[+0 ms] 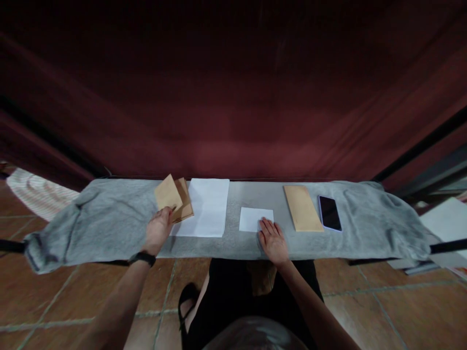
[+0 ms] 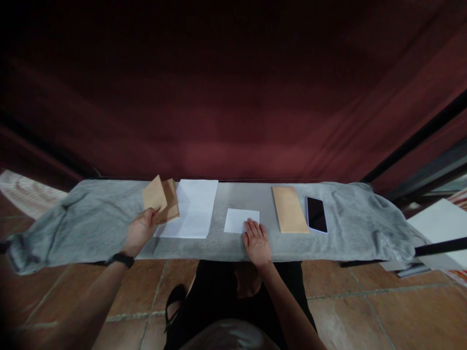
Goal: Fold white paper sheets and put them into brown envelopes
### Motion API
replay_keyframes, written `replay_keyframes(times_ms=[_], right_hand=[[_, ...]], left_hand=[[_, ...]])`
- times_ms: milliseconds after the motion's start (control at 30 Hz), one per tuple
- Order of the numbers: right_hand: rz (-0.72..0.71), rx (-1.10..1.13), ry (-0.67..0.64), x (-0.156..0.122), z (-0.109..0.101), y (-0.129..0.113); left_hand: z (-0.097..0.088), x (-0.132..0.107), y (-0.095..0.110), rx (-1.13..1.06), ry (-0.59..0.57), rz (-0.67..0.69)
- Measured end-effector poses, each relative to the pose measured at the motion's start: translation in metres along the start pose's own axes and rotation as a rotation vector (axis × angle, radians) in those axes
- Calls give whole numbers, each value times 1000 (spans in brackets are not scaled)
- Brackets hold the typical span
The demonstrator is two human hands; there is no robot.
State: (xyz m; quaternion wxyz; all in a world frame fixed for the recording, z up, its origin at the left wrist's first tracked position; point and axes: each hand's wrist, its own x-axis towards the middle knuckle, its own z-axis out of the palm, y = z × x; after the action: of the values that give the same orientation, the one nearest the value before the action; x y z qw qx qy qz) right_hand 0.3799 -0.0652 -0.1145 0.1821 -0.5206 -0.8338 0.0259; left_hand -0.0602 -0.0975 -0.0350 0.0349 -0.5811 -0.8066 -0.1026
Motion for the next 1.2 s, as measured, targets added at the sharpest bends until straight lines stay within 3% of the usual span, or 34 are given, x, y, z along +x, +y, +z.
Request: replay_keyframes(times_ms=[200,367,467,567,633,700,767,833,1000,1100,1200], right_hand=[[-24,13,27,-1,-1,0],[-6,62,35,-1,-2,0],[25,154,51,-1,-5,-1],[95,374,90,1,-12,-14],[182,626,86,3,-20,-31],[312,954,-8,5,-28,-53],[411,1290,-135,4,-35,-72],[447,1489,-167,1,-39,-84],[489,1651,-181,-8,-36,-82],[512,1571,-141,-9,-31,-71],[572,1426,-78,-7,-27,-57]], left_hand=[[-12,-9,-1,118,50,39],[-34,-22,11,157,236,23],[-44,-43,47,147,256,181],[-41,-74,104,80,192,374],[-32,-95,145,10,162,489],[-21,-111,181,-58,109,576],[-10,-121,208,-91,59,611],[-1,-128,222,-119,16,605],[12,-139,227,-229,-51,650],[10,-137,219,-312,-69,704],[3,-117,204,-324,-120,744]])
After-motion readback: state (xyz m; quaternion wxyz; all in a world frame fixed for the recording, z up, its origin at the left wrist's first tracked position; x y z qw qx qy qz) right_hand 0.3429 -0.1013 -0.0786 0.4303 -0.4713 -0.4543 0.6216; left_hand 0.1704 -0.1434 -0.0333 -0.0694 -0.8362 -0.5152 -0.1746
